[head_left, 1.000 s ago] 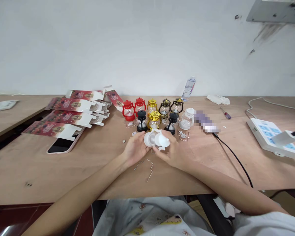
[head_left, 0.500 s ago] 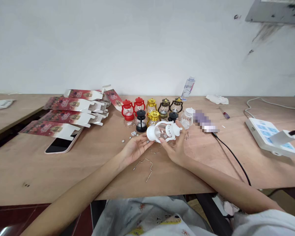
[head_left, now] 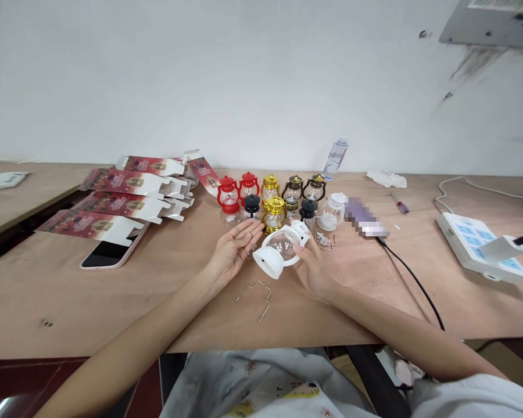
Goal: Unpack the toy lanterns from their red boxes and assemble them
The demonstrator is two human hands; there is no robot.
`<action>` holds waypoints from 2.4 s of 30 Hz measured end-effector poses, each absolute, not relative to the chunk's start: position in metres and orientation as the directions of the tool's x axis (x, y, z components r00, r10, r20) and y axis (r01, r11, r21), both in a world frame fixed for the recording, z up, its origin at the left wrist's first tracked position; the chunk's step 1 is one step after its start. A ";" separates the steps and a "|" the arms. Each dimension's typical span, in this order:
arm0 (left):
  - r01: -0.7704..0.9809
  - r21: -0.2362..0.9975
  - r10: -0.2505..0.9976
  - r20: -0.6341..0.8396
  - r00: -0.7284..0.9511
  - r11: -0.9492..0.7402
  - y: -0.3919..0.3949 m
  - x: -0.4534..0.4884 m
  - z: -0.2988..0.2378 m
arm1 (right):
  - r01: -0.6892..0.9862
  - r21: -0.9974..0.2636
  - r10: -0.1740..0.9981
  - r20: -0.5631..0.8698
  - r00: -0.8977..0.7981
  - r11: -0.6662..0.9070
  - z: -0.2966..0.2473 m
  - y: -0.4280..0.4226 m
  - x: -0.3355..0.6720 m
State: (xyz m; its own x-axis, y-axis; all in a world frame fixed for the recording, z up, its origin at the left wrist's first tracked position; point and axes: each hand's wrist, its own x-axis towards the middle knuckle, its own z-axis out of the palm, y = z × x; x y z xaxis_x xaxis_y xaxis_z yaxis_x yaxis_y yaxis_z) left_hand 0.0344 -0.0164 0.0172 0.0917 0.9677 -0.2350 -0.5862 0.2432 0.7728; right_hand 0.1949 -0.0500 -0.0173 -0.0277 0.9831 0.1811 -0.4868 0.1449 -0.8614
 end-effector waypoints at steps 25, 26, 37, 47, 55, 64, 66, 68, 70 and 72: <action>0.422 0.038 0.220 0.893 0.393 -0.906 -0.035 0.018 0.021 | -0.693 -0.575 0.898 -0.223 -0.378 -0.435 -0.003 -0.043 0.195; 0.438 0.060 0.247 0.890 0.384 -0.897 -0.035 0.018 0.020 | -0.690 -0.576 0.897 -0.223 -0.382 -0.437 -0.003 -0.043 0.195; 0.495 0.149 0.390 0.814 0.431 -0.856 -0.033 0.020 0.022 | -0.690 -0.577 0.896 -0.207 -0.394 -0.437 -0.007 -0.039 0.196; 0.440 0.335 0.479 0.835 0.272 -0.833 -0.030 0.019 0.023 | -0.697 -0.572 0.899 -0.207 -0.386 -0.431 -0.007 -0.040 0.195; 0.820 0.457 0.932 0.272 0.240 -0.345 0.011 -0.023 0.037 | -0.701 -0.549 0.889 -0.244 -0.387 -0.456 -0.009 -0.037 0.197; 0.907 0.257 0.883 -0.250 0.397 -0.334 0.025 -0.054 0.036 | -0.713 -0.544 0.896 -0.222 -0.385 -0.441 -0.012 -0.035 0.197; 0.911 0.224 0.894 -0.216 0.393 -0.346 0.026 -0.053 0.034 | -0.710 -0.554 0.898 -0.212 -0.385 -0.435 -0.013 -0.034 0.197; 0.918 0.140 0.906 -0.158 0.392 -0.372 0.028 -0.051 0.031 | -0.709 -0.555 0.898 -0.216 -0.383 -0.436 -0.013 -0.034 0.197; 0.918 0.055 0.911 -0.117 0.396 -0.392 0.029 -0.049 0.028 | -0.710 -0.550 0.897 -0.233 -0.376 -0.440 -0.012 -0.035 0.197; 0.918 0.012 0.913 -0.096 0.395 -0.396 0.029 -0.046 0.025 | -0.713 -0.544 0.896 -0.249 -0.367 -0.443 -0.011 -0.035 0.196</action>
State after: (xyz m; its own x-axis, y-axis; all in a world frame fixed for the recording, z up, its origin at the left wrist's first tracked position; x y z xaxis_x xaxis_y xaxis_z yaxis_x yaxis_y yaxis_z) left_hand -0.0463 0.0288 0.0253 0.3955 0.9135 -0.0956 0.9181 -0.3962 0.0116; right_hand 0.1961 -0.0354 -0.0115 -0.3669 0.8964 -0.2489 -0.7129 -0.4428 -0.5438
